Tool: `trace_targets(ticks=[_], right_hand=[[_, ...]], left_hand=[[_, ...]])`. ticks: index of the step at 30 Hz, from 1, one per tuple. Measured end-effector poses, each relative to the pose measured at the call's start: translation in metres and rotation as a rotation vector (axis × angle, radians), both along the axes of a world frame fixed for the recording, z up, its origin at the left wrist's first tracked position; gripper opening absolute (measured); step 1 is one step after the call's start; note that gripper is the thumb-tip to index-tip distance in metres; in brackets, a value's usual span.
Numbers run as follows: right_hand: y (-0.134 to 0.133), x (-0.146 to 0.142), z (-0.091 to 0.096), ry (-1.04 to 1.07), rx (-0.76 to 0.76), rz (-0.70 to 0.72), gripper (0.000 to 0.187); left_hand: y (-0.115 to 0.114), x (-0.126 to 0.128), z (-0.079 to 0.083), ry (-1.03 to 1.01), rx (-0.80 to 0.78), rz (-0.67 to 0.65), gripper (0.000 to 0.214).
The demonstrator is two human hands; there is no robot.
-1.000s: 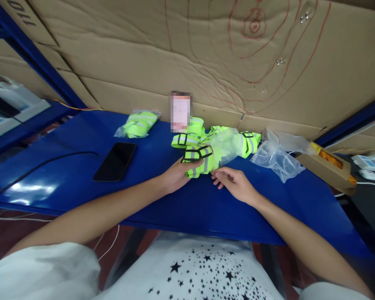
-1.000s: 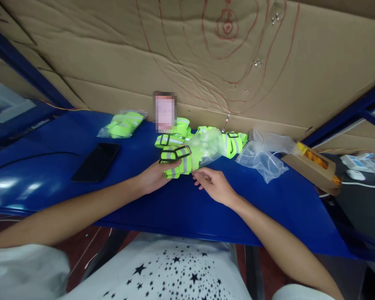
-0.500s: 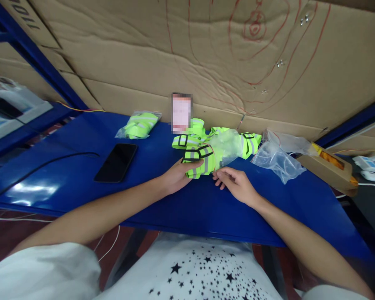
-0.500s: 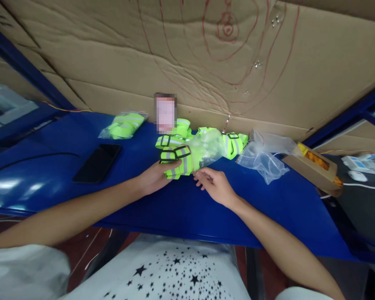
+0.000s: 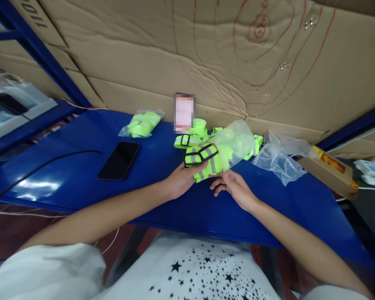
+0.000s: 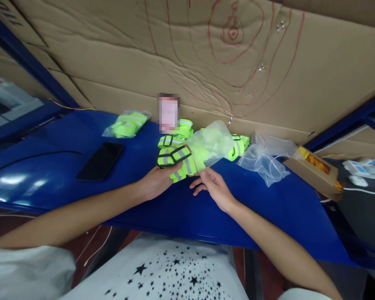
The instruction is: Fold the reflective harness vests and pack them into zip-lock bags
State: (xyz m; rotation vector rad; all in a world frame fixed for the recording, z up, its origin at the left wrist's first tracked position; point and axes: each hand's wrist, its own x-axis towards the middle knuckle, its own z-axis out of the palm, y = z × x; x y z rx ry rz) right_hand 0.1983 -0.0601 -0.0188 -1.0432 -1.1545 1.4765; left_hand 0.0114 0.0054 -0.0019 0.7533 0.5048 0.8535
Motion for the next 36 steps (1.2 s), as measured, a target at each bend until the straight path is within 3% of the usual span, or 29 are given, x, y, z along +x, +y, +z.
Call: trace_targets(ticks=[4,9,13,17,21,24,27,30,33,36], right_hand=[[0.002,0.003,0.006,-0.019,-0.008,-0.138,0.042],[0.002,0.002,0.001,-0.182,-0.049,-0.077,0.040],[0.004,0.001,-0.003,-0.131,-0.068,-0.093,0.039],[0.006,0.005,-0.003,-0.002,-0.045,-0.118,0.039],[0.006,0.006,-0.004,-0.131,-0.031,-0.105,0.039],[0.006,0.005,-0.006,-0.259,0.038,-0.181,0.040],[0.007,0.006,-0.007,-0.342,0.142,-0.369,0.042],[0.005,0.011,-0.003,-0.550,0.352,-0.522,0.035],[0.001,0.012,0.003,-0.770,0.529,-0.491,0.018],[-0.002,0.006,0.002,-0.787,0.530,-0.383,0.014]], left_hand=[[0.001,-0.001,-0.002,0.028,0.034,-0.009,0.054],[0.003,-0.001,-0.009,0.053,0.079,-0.026,0.047],[0.007,-0.001,-0.013,0.071,0.019,-0.034,0.040],[0.009,-0.002,-0.010,0.039,-0.018,-0.016,0.052],[0.008,-0.002,-0.009,0.061,-0.022,-0.003,0.054],[0.009,-0.002,-0.011,0.091,-0.028,0.041,0.058],[0.011,-0.002,-0.013,0.079,-0.023,0.086,0.065],[0.012,-0.003,-0.011,0.065,-0.026,0.076,0.067],[0.011,-0.002,-0.009,0.045,-0.021,0.053,0.068],[0.010,-0.001,-0.008,0.009,-0.026,0.055,0.063]])
